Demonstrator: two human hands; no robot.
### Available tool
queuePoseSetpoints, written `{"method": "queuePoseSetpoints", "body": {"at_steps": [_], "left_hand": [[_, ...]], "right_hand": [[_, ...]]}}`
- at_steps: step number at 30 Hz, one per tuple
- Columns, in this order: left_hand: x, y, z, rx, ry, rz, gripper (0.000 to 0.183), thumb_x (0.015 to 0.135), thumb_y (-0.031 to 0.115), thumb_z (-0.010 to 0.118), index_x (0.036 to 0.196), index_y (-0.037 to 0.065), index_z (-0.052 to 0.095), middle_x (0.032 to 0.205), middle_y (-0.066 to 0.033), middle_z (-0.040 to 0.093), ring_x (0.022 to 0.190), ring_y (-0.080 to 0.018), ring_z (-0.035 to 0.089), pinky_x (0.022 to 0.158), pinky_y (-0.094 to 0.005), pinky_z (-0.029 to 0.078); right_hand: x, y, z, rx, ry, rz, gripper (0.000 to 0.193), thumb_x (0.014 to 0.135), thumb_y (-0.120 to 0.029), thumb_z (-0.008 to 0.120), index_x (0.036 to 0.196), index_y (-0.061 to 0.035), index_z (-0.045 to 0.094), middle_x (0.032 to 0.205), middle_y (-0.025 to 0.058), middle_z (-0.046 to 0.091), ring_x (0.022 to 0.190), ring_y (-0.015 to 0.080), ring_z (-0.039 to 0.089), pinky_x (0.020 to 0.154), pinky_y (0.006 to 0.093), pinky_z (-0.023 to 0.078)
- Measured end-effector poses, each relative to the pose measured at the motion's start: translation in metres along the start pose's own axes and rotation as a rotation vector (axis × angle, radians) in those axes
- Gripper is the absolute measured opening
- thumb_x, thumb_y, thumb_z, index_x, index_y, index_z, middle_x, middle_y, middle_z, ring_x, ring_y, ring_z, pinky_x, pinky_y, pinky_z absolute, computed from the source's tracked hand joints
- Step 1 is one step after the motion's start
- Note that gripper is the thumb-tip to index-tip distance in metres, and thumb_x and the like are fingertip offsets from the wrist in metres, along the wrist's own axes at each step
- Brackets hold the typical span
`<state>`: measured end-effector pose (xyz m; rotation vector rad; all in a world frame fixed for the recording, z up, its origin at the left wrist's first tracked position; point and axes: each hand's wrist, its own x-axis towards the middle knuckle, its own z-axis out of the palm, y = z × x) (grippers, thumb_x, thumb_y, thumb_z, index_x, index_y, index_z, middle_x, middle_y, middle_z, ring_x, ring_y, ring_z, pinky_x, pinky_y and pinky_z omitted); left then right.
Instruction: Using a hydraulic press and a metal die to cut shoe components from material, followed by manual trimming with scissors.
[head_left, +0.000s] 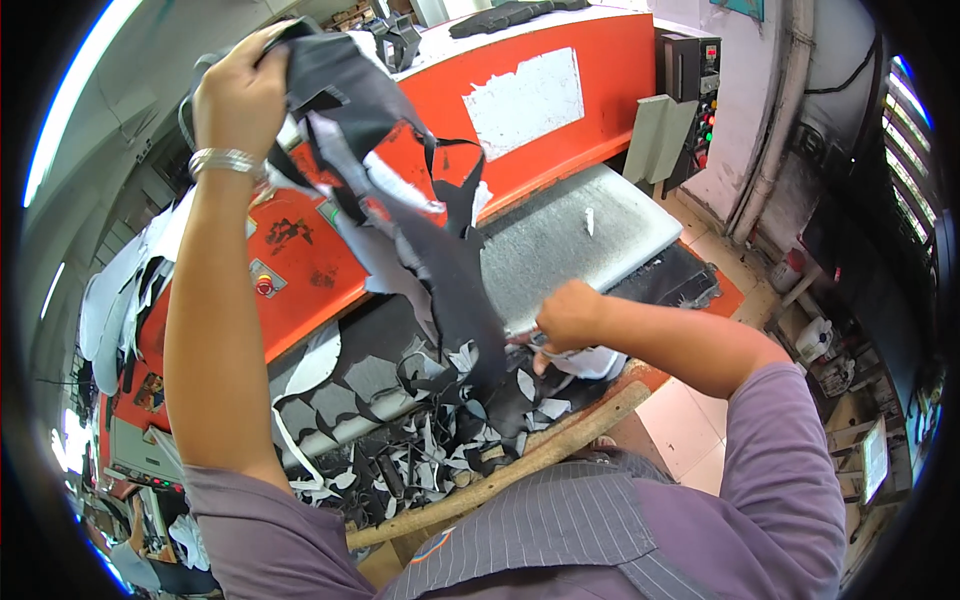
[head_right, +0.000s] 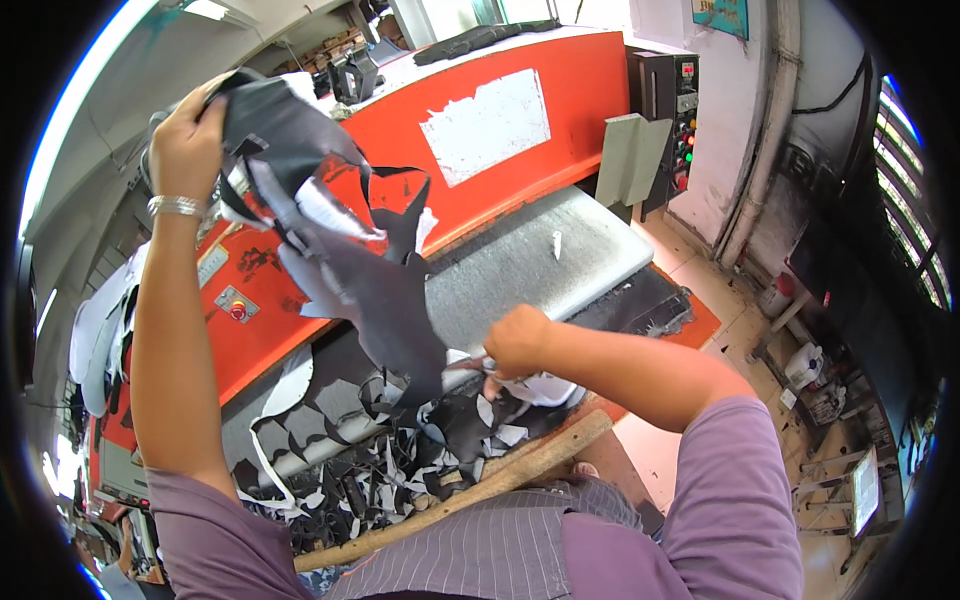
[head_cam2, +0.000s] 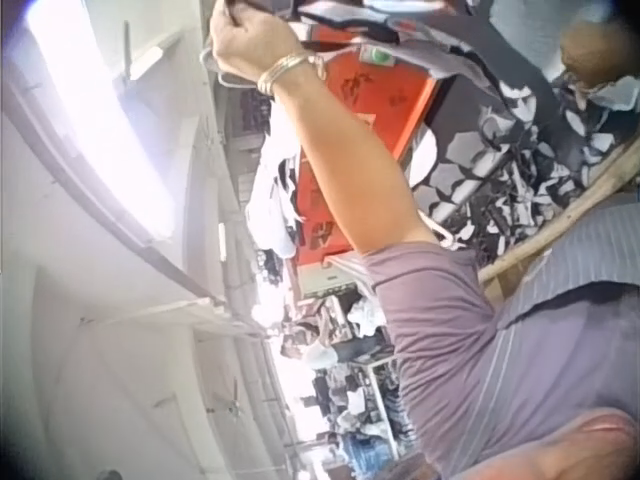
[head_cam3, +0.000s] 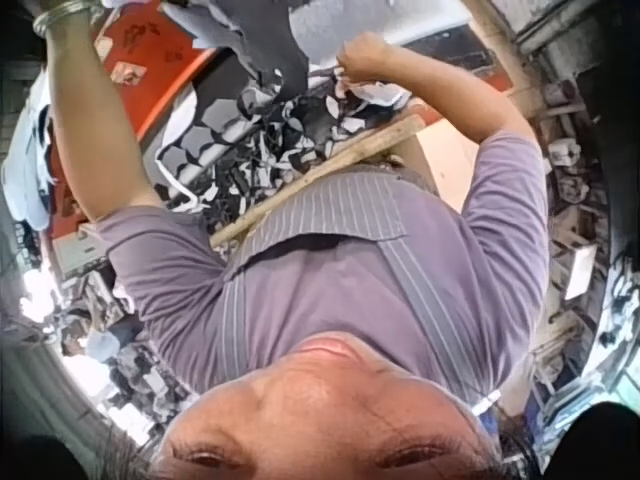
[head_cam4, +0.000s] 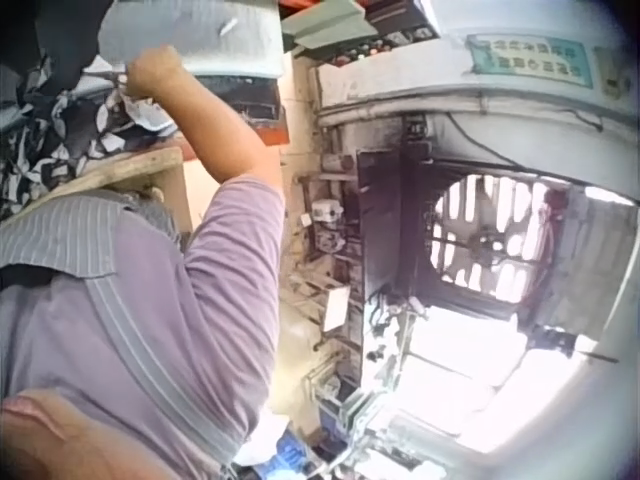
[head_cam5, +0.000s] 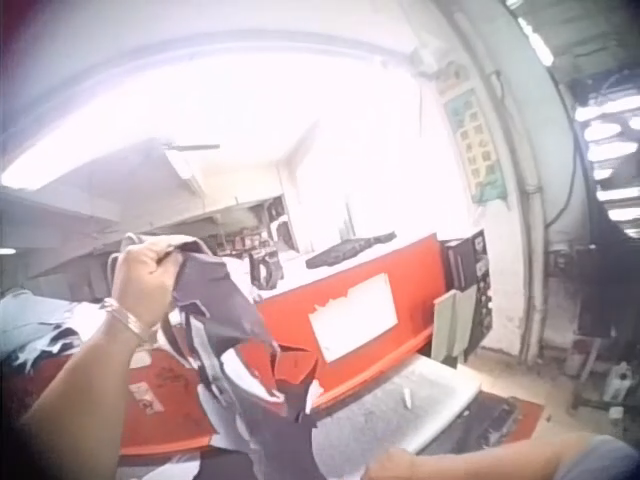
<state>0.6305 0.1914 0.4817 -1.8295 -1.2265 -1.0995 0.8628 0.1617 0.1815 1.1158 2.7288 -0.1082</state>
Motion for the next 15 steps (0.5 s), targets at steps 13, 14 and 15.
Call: {"method": "queuePoseSetpoints", "body": {"at_steps": [13, 14, 15], "left_hand": [[-0.106, -0.156, -0.168, -0.429, 0.006, -0.253, 0.027, 0.095, 0.004, 0.047, 0.118, -0.001, 0.061, 0.115, -0.0078, 0.062, 0.104, -0.0118, 0.056, 0.092, -0.0240, 0.042], [-0.121, -0.156, -0.179, -0.309, 0.008, -0.222, 0.027, 0.095, 0.004, 0.047, 0.118, -0.002, 0.060, 0.117, -0.0088, 0.061, 0.107, -0.0131, 0.055, 0.096, -0.0256, 0.040], [-0.135, -0.162, -0.192, -0.188, 0.011, -0.180, 0.027, 0.095, 0.005, 0.048, 0.118, -0.003, 0.060, 0.117, -0.0098, 0.062, 0.109, -0.0154, 0.054, 0.099, -0.0278, 0.037]], "right_hand": [[-0.008, 0.041, 0.040, 0.325, 0.177, 0.432, 0.036, 0.074, -0.029, 0.074, 0.099, -0.0045, 0.064, 0.095, 0.0180, 0.066, 0.094, 0.0355, 0.062, 0.081, 0.0438, 0.049], [-0.008, 0.045, 0.047, 0.302, 0.160, 0.424, 0.036, 0.074, -0.029, 0.074, 0.099, -0.0045, 0.064, 0.095, 0.0180, 0.066, 0.094, 0.0355, 0.062, 0.081, 0.0438, 0.049], [-0.005, 0.049, 0.057, 0.318, 0.174, 0.459, 0.036, 0.074, -0.029, 0.073, 0.098, -0.0044, 0.064, 0.094, 0.0177, 0.066, 0.094, 0.0355, 0.062, 0.081, 0.0440, 0.049]]}}
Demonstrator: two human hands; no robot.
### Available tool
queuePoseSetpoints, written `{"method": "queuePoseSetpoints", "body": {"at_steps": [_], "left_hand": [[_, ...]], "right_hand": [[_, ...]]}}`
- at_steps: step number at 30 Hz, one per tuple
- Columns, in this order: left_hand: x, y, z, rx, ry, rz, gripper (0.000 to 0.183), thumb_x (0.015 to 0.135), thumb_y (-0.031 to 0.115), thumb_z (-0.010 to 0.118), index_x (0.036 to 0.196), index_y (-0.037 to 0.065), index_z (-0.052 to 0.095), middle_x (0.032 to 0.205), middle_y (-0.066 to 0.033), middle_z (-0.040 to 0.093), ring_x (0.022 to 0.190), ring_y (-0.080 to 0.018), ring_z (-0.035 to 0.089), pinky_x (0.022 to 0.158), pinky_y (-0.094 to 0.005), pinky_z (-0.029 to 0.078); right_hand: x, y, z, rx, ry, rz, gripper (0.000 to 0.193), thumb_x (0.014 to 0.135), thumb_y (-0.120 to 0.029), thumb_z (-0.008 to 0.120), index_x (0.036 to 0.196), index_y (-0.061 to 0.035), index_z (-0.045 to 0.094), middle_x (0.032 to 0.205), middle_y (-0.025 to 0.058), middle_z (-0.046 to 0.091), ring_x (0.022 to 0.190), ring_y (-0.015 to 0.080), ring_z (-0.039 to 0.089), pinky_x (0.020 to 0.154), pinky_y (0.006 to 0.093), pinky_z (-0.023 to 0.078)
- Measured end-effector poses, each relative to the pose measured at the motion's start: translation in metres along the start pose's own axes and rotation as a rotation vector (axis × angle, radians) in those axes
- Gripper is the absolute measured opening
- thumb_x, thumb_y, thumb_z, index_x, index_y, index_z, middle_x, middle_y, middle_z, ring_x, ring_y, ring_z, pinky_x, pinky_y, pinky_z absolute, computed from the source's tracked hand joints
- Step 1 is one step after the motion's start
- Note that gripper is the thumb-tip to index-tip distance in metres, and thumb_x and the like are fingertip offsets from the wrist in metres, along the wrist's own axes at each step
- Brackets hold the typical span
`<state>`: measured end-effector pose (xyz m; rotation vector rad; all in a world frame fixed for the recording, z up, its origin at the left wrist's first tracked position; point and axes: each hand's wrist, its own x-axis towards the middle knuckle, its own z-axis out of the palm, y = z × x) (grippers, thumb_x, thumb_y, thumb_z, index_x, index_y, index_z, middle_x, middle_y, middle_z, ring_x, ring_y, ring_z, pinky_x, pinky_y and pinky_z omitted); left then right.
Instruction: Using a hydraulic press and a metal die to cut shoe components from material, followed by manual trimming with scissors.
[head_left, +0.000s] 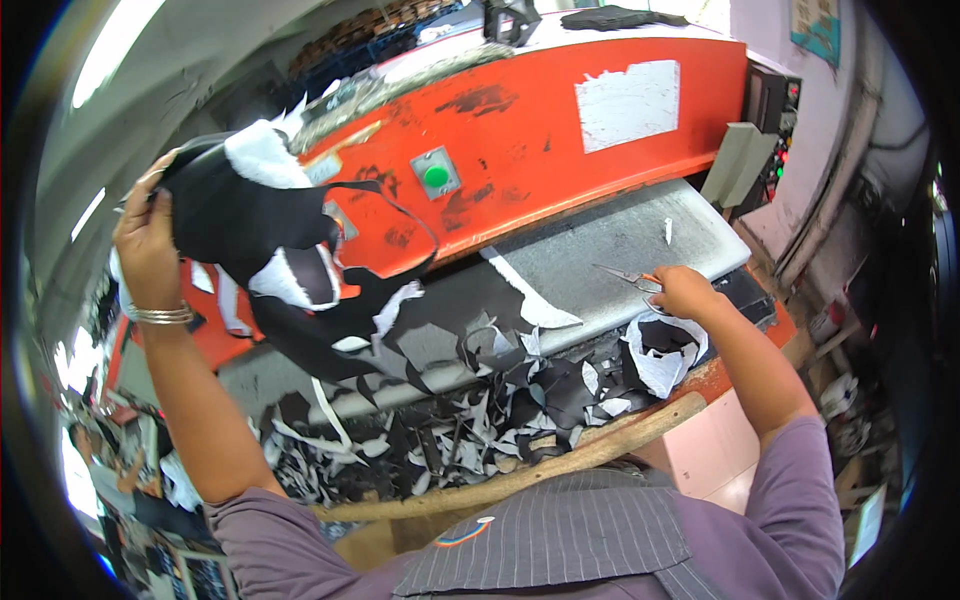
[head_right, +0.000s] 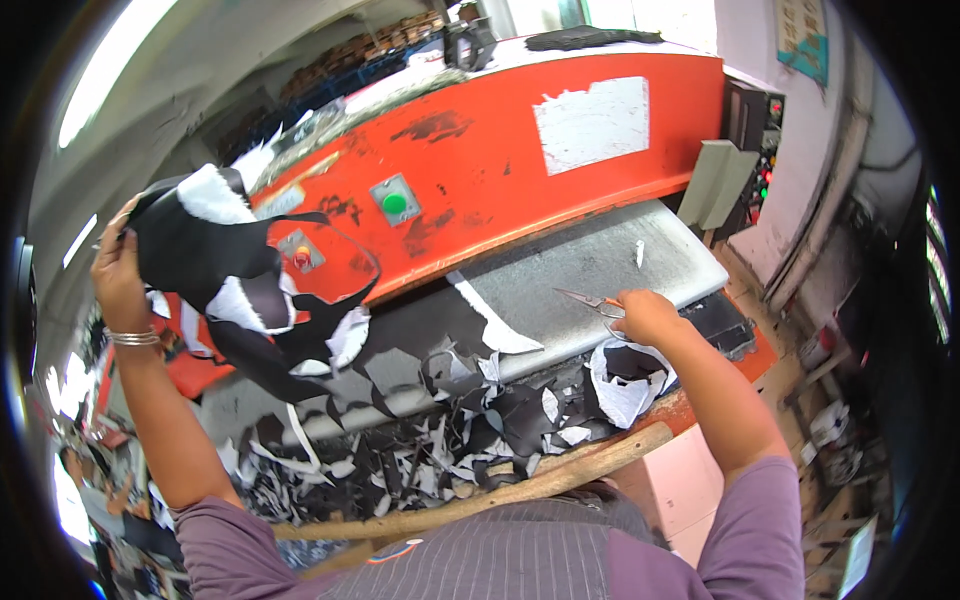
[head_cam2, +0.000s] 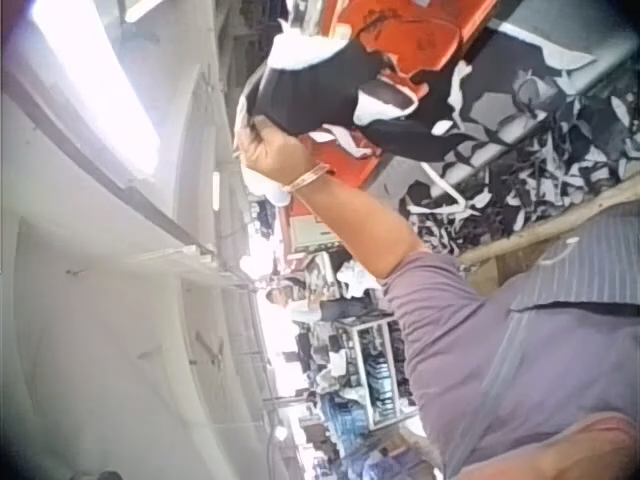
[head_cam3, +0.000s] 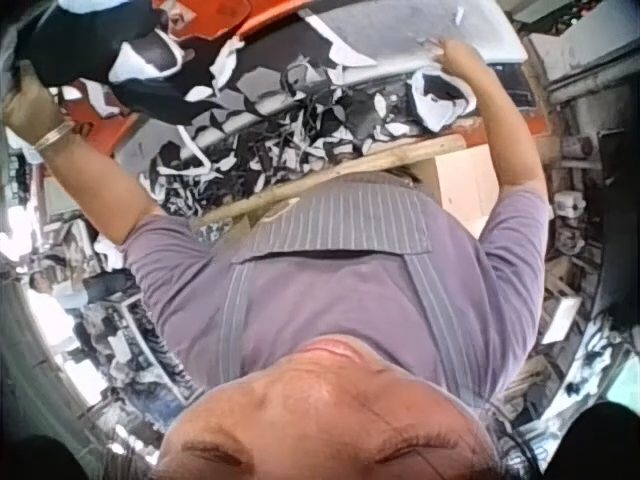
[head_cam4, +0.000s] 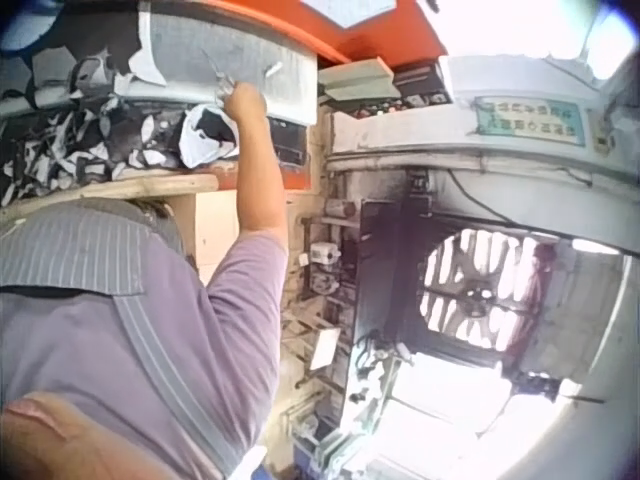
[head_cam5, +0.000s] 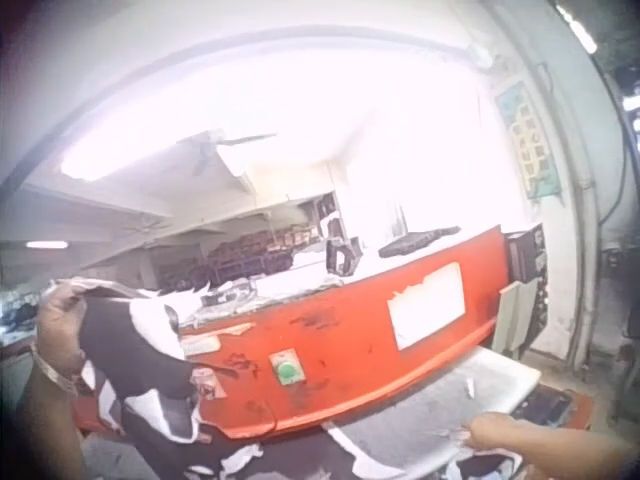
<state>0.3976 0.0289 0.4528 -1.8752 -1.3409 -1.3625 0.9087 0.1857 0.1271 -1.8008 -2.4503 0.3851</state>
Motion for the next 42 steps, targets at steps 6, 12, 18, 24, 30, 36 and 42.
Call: {"method": "queuePoseSetpoints", "body": {"at_steps": [6, 12, 18, 24, 30, 36, 42], "left_hand": [[-0.144, 0.012, -0.187, 0.474, 0.124, -0.171, 0.032, 0.096, 0.006, 0.041, 0.124, -0.004, 0.054, 0.122, -0.0121, 0.059, 0.114, -0.0198, 0.054, 0.101, -0.0305, 0.036], [-0.304, 0.151, -0.284, 0.849, 0.295, -0.489, 0.033, 0.097, 0.010, 0.042, 0.126, -0.001, 0.054, 0.124, -0.0133, 0.058, 0.109, -0.0211, 0.056, 0.095, -0.0307, 0.042], [-0.427, 0.328, -0.203, 0.810, 0.506, -0.981, 0.032, 0.091, 0.003, 0.045, 0.119, 0.000, 0.059, 0.119, -0.0108, 0.061, 0.111, -0.0192, 0.055, 0.098, -0.0309, 0.039], [-0.543, 0.503, -0.070, 1.020, 0.619, -1.495, 0.030, 0.082, 0.000, 0.052, 0.109, 0.004, 0.066, 0.104, -0.0084, 0.068, 0.099, -0.0167, 0.062, 0.089, -0.0291, 0.046], [-0.641, 0.652, 0.107, 0.847, 1.085, -2.016, 0.029, 0.081, 0.002, 0.054, 0.108, 0.003, 0.067, 0.102, -0.0137, 0.067, 0.093, -0.0211, 0.062, 0.086, -0.0303, 0.047], [-0.754, 0.784, 0.341, 0.706, 1.431, -2.281, 0.030, 0.075, 0.007, 0.057, 0.101, 0.010, 0.071, 0.092, -0.0145, 0.069, 0.086, -0.0253, 0.066, 0.082, -0.0336, 0.050], [-0.790, 0.826, 0.403, 0.706, 1.629, -2.697, 0.029, 0.076, 0.011, 0.060, 0.102, 0.016, 0.071, 0.101, -0.0148, 0.068, 0.100, -0.0298, 0.062, 0.092, -0.0367, 0.046]], "right_hand": [[0.007, -0.019, 0.026, 0.004, -0.030, -0.051, 0.029, 0.075, -0.019, 0.072, 0.097, -0.0029, 0.062, 0.095, 0.0204, 0.064, 0.093, 0.0370, 0.061, 0.080, 0.0442, 0.047], [0.007, -0.035, 0.013, 0.079, 0.081, -0.429, 0.046, 0.070, -0.010, 0.073, 0.113, -0.0008, 0.059, 0.090, 0.0171, 0.064, 0.083, 0.0337, 0.061, 0.075, 0.0400, 0.048], [-0.017, -0.090, 0.015, 0.095, 0.007, -1.049, 0.045, 0.070, -0.011, 0.074, 0.111, -0.0015, 0.058, 0.098, 0.0145, 0.064, 0.093, 0.0324, 0.059, 0.083, 0.0403, 0.046], [-0.091, -0.153, 0.049, 0.232, -0.249, -1.536, 0.046, 0.069, -0.008, 0.073, 0.112, -0.0021, 0.059, 0.099, 0.0156, 0.063, 0.091, 0.0339, 0.058, 0.081, 0.0398, 0.046], [-0.166, -0.165, 0.129, 0.252, -0.443, -1.702, 0.044, 0.076, -0.009, 0.069, 0.117, -0.0005, 0.056, 0.100, 0.0166, 0.059, 0.091, 0.0331, 0.056, 0.081, 0.0383, 0.045], [-0.189, -0.151, 0.165, 0.201, -0.317, -1.941, 0.044, 0.081, -0.008, 0.062, 0.123, -0.0019, 0.055, 0.110, 0.0162, 0.059, 0.095, 0.0321, 0.055, 0.089, 0.0391, 0.041], [-0.191, -0.149, 0.168, -0.045, -0.160, -1.976, 0.041, 0.084, -0.010, 0.058, 0.123, -0.0001, 0.052, 0.121, 0.0159, 0.057, 0.104, 0.0333, 0.053, 0.093, 0.0391, 0.039]]}}
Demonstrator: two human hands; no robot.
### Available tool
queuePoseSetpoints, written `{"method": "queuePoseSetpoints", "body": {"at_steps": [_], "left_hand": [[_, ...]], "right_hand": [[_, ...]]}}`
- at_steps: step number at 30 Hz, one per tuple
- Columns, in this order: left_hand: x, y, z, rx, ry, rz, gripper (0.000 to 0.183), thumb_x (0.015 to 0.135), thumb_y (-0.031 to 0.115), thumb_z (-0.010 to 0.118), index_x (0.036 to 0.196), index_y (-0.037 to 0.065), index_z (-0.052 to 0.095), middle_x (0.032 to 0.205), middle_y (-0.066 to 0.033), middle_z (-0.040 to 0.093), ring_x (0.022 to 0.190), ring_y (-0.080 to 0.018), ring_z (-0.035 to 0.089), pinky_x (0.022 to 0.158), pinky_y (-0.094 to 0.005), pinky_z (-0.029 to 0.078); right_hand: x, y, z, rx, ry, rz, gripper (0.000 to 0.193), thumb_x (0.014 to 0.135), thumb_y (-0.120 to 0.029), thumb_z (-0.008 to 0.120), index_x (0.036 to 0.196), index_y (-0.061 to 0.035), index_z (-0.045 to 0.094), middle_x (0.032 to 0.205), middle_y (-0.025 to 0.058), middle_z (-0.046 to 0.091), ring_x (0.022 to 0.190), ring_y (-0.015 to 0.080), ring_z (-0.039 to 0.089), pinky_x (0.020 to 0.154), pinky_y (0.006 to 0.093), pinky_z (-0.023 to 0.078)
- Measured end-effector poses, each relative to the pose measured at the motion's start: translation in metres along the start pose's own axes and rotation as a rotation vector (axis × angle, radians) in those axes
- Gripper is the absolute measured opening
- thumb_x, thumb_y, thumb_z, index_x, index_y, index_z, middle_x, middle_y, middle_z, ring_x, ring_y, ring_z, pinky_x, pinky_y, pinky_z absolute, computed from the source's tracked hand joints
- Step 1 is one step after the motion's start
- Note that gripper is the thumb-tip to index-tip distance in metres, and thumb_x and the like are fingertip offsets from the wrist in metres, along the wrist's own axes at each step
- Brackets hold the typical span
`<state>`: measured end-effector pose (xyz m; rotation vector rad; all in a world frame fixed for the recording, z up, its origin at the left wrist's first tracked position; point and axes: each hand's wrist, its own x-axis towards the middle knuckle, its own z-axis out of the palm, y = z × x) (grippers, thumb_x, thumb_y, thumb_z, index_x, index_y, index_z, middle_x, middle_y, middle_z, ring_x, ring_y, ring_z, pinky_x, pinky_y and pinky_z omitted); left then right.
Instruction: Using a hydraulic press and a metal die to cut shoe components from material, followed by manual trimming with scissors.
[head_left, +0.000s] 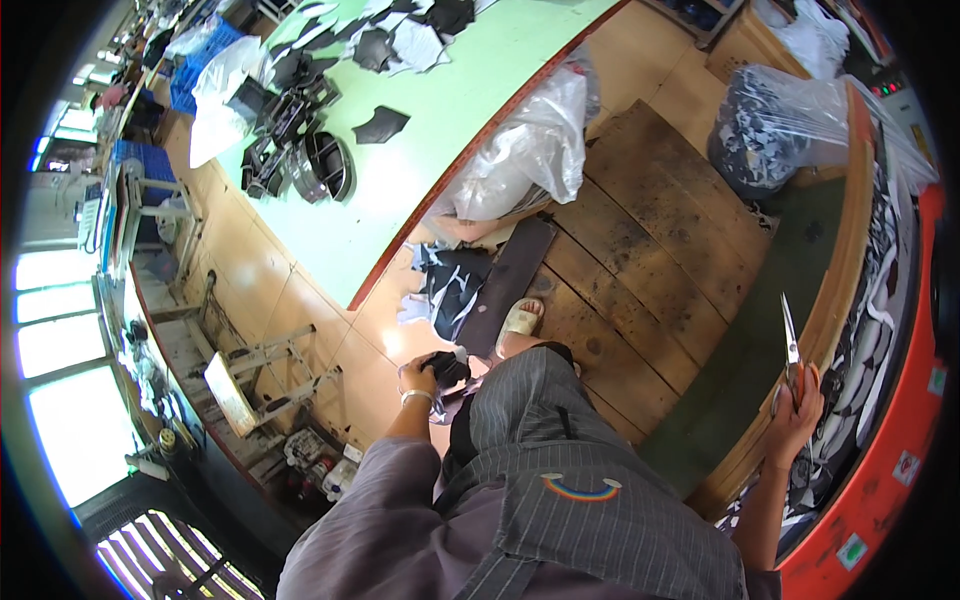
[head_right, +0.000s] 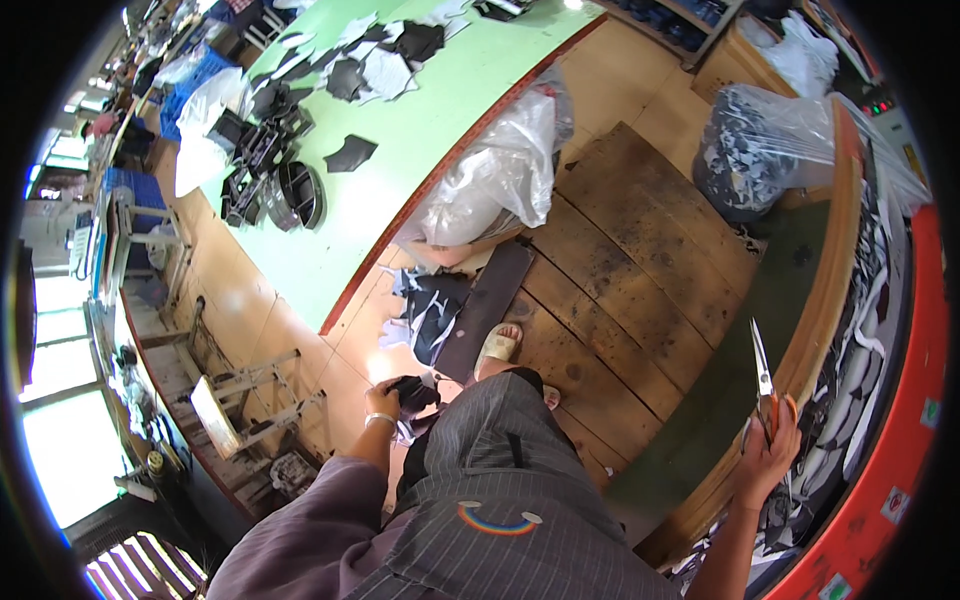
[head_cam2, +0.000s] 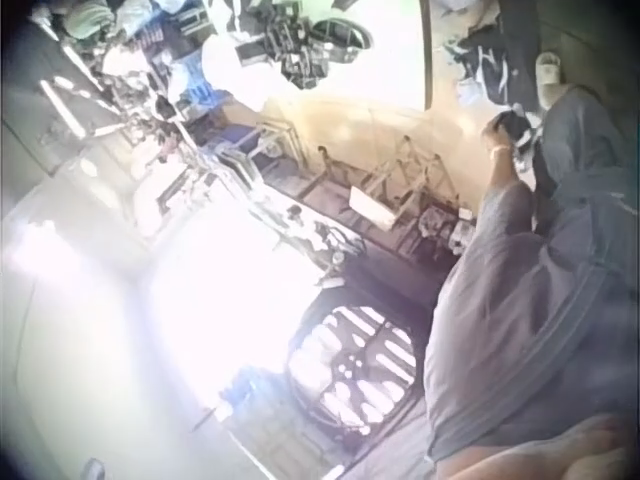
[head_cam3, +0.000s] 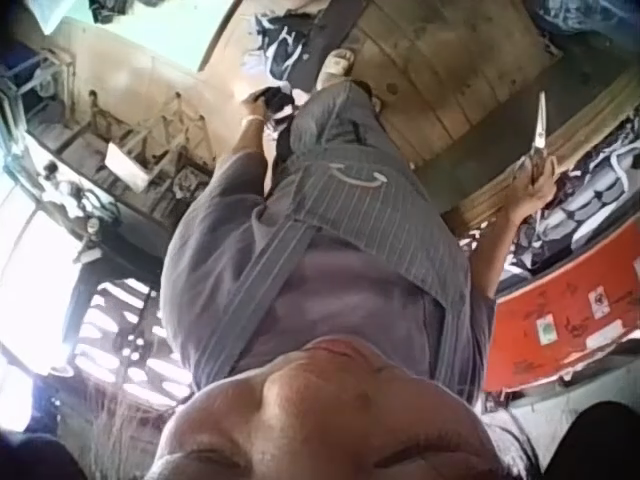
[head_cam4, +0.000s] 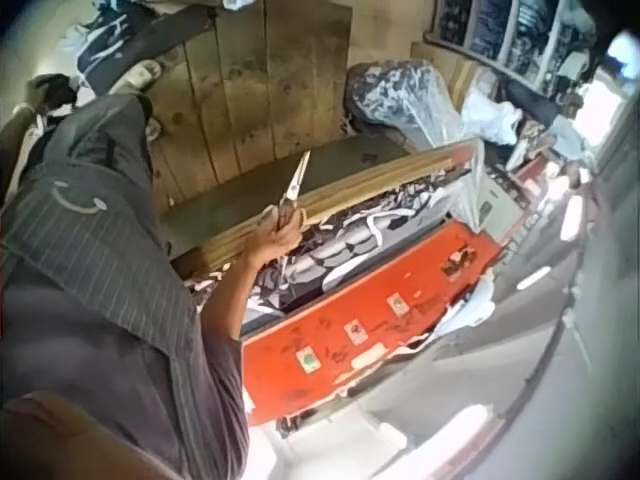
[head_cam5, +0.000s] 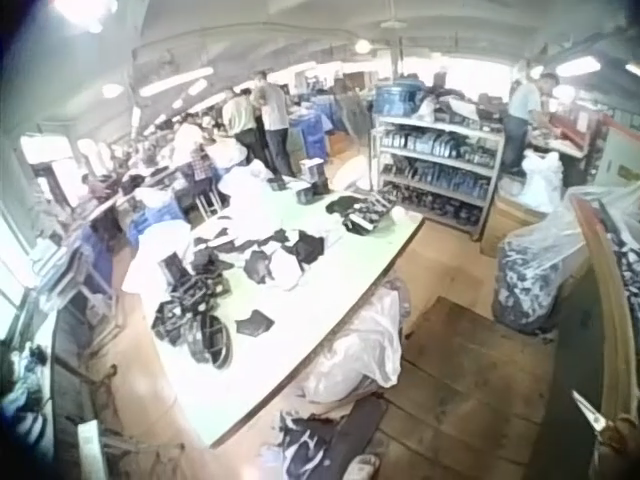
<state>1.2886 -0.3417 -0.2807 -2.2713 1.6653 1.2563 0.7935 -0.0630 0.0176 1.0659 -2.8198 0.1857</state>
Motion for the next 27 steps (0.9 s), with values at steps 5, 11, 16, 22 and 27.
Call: {"method": "queuePoseSetpoints", "body": {"at_steps": [5, 11, 16, 22, 27], "left_hand": [[0.060, 0.023, -0.018, 0.043, -0.044, 0.165, 0.033, 0.076, 0.001, 0.058, 0.104, 0.015, 0.070, 0.103, -0.0143, 0.067, 0.099, -0.0320, 0.063, 0.091, -0.0362, 0.047], [0.130, 0.024, -0.003, -0.004, -0.073, 0.262, 0.034, 0.077, 0.000, 0.057, 0.105, 0.016, 0.068, 0.097, -0.0212, 0.065, 0.095, -0.0375, 0.061, 0.084, -0.0408, 0.049], [0.141, 0.029, 0.033, 0.166, -0.202, 0.239, 0.035, 0.080, 0.006, 0.059, 0.114, 0.014, 0.063, 0.103, -0.0174, 0.066, 0.098, -0.0332, 0.062, 0.087, -0.0394, 0.049], [0.092, -0.010, 0.101, 0.468, -1.005, 0.274, 0.047, 0.084, 0.036, 0.057, 0.125, 0.011, 0.058, 0.121, -0.0142, 0.061, 0.111, -0.0270, 0.058, 0.096, -0.0350, 0.043], [0.075, -0.008, 0.091, 0.352, -1.084, 0.192, 0.045, 0.087, 0.039, 0.050, 0.117, 0.008, 0.063, 0.117, -0.0151, 0.062, 0.114, -0.0295, 0.056, 0.099, -0.0363, 0.041]], "right_hand": [[0.007, -0.017, 0.002, -0.051, -0.050, 0.093, 0.044, 0.085, -0.009, 0.058, 0.127, -0.0007, 0.050, 0.127, 0.0150, 0.054, 0.108, 0.0331, 0.052, 0.096, 0.0393, 0.038], [0.002, -0.012, 0.008, -0.092, -0.079, 0.056, 0.044, 0.085, -0.006, 0.057, 0.127, 0.0007, 0.050, 0.129, 0.0154, 0.053, 0.108, 0.0301, 0.052, 0.094, 0.0366, 0.041], [0.005, -0.020, 0.016, -0.131, -0.098, 0.129, 0.044, 0.085, -0.004, 0.056, 0.128, 0.0006, 0.050, 0.129, 0.0141, 0.052, 0.109, 0.0289, 0.052, 0.094, 0.0360, 0.041], [0.010, -0.032, 0.019, -0.230, -0.148, 0.122, 0.044, 0.083, -0.009, 0.058, 0.125, -0.0006, 0.051, 0.129, 0.0138, 0.053, 0.109, 0.0314, 0.051, 0.094, 0.0391, 0.040], [0.019, -0.041, 0.009, -0.247, -0.115, 0.092, 0.044, 0.081, -0.012, 0.059, 0.123, -0.0004, 0.052, 0.126, 0.0148, 0.054, 0.109, 0.0335, 0.051, 0.092, 0.0419, 0.039]]}}
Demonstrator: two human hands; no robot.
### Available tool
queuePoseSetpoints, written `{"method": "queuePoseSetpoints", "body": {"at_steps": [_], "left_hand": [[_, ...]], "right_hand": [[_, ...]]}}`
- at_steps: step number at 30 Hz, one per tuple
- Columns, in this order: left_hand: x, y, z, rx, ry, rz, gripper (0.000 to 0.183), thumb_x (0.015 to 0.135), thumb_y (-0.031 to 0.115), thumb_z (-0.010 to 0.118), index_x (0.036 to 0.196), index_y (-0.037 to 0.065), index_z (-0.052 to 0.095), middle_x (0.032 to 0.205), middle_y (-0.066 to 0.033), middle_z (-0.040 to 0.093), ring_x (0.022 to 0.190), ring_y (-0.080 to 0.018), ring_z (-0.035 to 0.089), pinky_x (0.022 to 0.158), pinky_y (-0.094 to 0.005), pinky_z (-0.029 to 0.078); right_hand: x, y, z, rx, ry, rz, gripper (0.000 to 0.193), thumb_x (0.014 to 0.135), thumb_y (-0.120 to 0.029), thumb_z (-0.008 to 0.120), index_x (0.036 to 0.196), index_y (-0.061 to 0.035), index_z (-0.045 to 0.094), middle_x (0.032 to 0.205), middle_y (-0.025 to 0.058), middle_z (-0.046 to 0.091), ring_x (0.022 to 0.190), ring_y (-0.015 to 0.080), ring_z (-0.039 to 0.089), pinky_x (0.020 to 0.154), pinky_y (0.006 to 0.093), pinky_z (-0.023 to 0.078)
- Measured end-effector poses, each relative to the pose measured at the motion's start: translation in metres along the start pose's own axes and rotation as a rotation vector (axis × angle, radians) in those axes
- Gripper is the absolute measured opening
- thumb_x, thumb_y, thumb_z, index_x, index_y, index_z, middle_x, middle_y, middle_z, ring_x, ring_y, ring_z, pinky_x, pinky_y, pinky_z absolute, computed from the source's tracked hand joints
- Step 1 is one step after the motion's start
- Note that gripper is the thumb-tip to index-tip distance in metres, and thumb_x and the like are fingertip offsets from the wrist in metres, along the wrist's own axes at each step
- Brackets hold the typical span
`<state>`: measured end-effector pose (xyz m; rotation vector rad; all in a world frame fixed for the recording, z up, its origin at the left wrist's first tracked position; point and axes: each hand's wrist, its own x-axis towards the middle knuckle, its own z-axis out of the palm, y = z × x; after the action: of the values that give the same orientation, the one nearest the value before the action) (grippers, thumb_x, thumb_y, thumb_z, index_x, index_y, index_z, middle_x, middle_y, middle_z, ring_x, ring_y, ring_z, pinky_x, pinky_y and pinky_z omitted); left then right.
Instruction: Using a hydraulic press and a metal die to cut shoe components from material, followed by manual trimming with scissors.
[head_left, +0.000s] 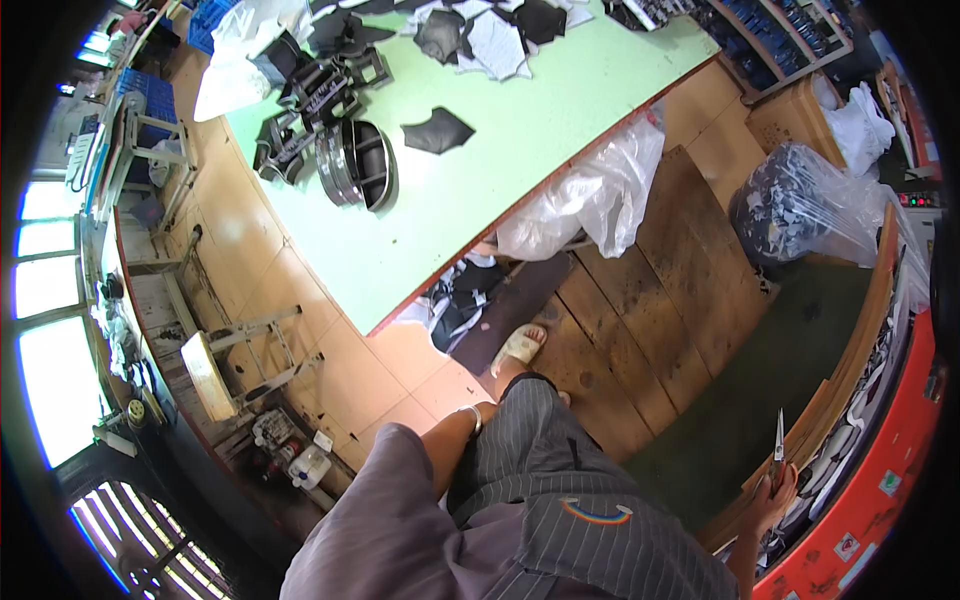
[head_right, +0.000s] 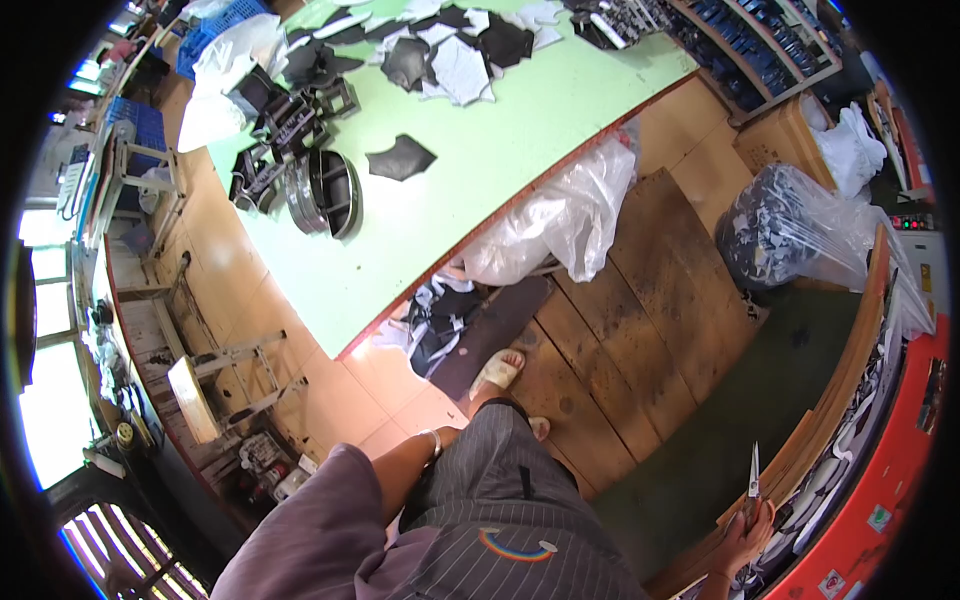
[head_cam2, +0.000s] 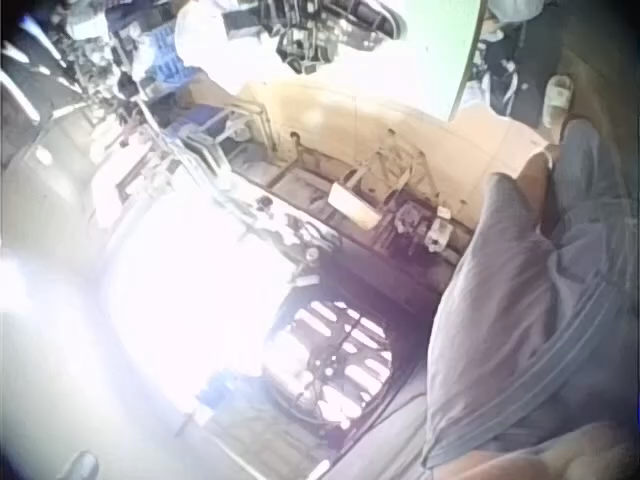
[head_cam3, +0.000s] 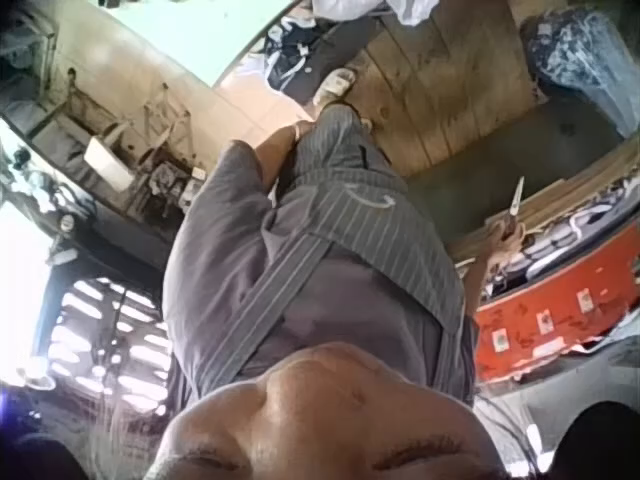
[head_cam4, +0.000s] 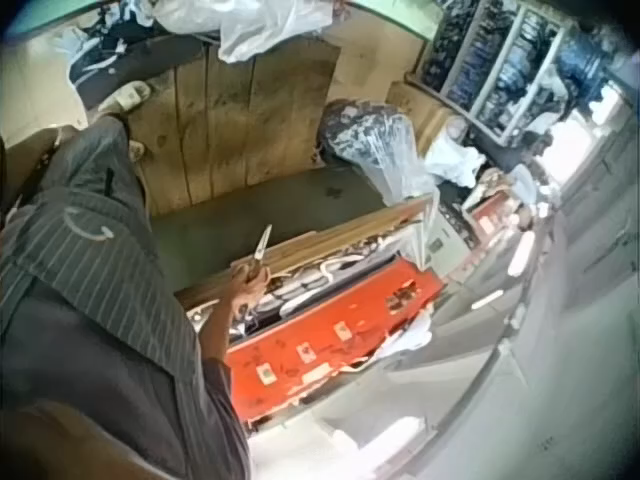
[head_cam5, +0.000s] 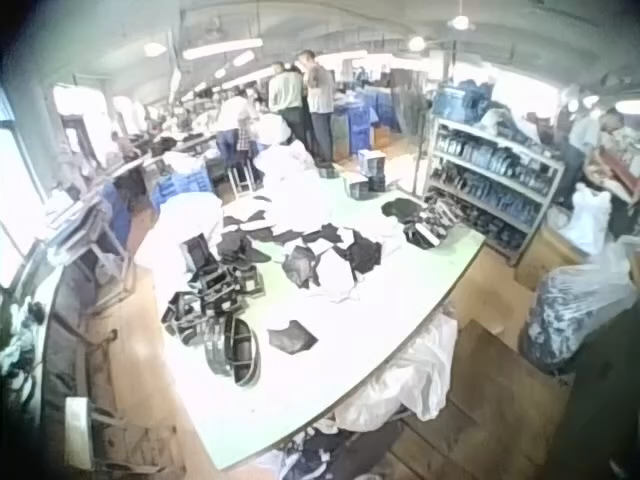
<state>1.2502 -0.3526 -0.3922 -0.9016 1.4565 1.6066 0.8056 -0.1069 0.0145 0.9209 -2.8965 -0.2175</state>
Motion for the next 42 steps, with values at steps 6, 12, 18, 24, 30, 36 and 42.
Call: {"method": "queuePoseSetpoints", "body": {"at_steps": [6, 12, 18, 24, 30, 36, 42], "left_hand": [[-0.121, 0.170, -0.125, -0.001, 0.295, 0.483, 0.039, 0.088, 0.038, 0.059, 0.090, 0.001, 0.071, 0.101, -0.0163, 0.067, 0.099, -0.0250, 0.062, 0.090, -0.0340, 0.046], [-0.263, 0.421, -0.170, -0.558, -0.133, 1.316, 0.035, 0.092, 0.036, 0.056, 0.082, 0.004, 0.065, 0.107, -0.0148, 0.060, 0.116, -0.0248, 0.047, 0.096, -0.0383, 0.038], [-0.361, 0.605, -0.085, -0.269, -1.386, 1.734, 0.073, 0.086, 0.067, 0.045, 0.115, 0.001, 0.057, 0.123, -0.0226, 0.045, 0.114, -0.0307, 0.043, 0.093, -0.0401, 0.034], [-0.361, 0.727, 0.035, -0.195, -2.038, 1.132, 0.088, 0.081, 0.079, 0.030, 0.105, -0.001, 0.057, 0.123, -0.0234, 0.043, 0.116, -0.0357, 0.036, 0.094, -0.0476, 0.030], [-0.346, 0.807, 0.172, -0.017, -2.320, 0.518, 0.098, 0.073, 0.087, 0.026, 0.105, -0.001, 0.057, 0.123, -0.0237, 0.044, 0.117, -0.0355, 0.037, 0.100, -0.0478, 0.026], [-0.310, 0.855, 0.238, -0.055, -2.423, 0.554, 0.100, 0.071, 0.087, 0.029, 0.103, -0.003, 0.057, 0.119, -0.0251, 0.047, 0.114, -0.0360, 0.040, 0.099, -0.0482, 0.028], [-0.280, 0.910, 0.245, -0.095, -2.279, 0.533, 0.094, 0.075, 0.084, 0.032, 0.097, -0.004, 0.057, 0.114, -0.0238, 0.051, 0.103, -0.0340, 0.050, 0.090, -0.0458, 0.038]], "right_hand": [[0.004, 0.023, 0.003, -0.044, 0.130, -0.104, 0.046, 0.078, -0.015, 0.061, 0.121, -0.0007, 0.054, 0.120, 0.0172, 0.057, 0.109, 0.0367, 0.052, 0.092, 0.0461, 0.039], [0.007, 0.032, -0.017, 0.025, 0.173, -0.152, 0.045, 0.071, -0.007, 0.060, 0.116, -0.0018, 0.053, 0.117, 0.0173, 0.056, 0.112, 0.0387, 0.049, 0.094, 0.0504, 0.035], [0.032, 0.006, -0.060, 0.262, 0.194, -0.184, 0.051, 0.061, -0.006, 0.068, 0.109, -0.0035, 0.052, 0.101, 0.0155, 0.058, 0.094, 0.0371, 0.056, 0.078, 0.0485, 0.043], [0.089, 0.119, -0.158, 0.140, 0.550, -0.213, 0.052, 0.064, -0.003, 0.068, 0.114, -0.0050, 0.054, 0.100, 0.0123, 0.063, 0.095, 0.0365, 0.060, 0.075, 0.0471, 0.049], [0.045, 0.330, -0.272, -0.144, 1.049, 0.524, 0.033, 0.075, -0.008, 0.069, 0.107, -0.0057, 0.061, 0.103, 0.0122, 0.062, 0.087, 0.0262, 0.059, 0.081, 0.0365, 0.046], [-0.070, 0.547, -0.329, -0.524, 1.120, 1.062, 0.030, 0.078, -0.021, 0.066, 0.105, -0.0080, 0.067, 0.103, 0.0154, 0.064, 0.097, 0.0311, 0.059, 0.084, 0.0379, 0.046], [-0.108, 0.636, -0.310, -0.369, 0.584, 1.620, 0.038, 0.087, -0.032, 0.054, 0.115, -0.0084, 0.062, 0.112, 0.0221, 0.062, 0.109, 0.0363, 0.057, 0.094, 0.0418, 0.043]]}}
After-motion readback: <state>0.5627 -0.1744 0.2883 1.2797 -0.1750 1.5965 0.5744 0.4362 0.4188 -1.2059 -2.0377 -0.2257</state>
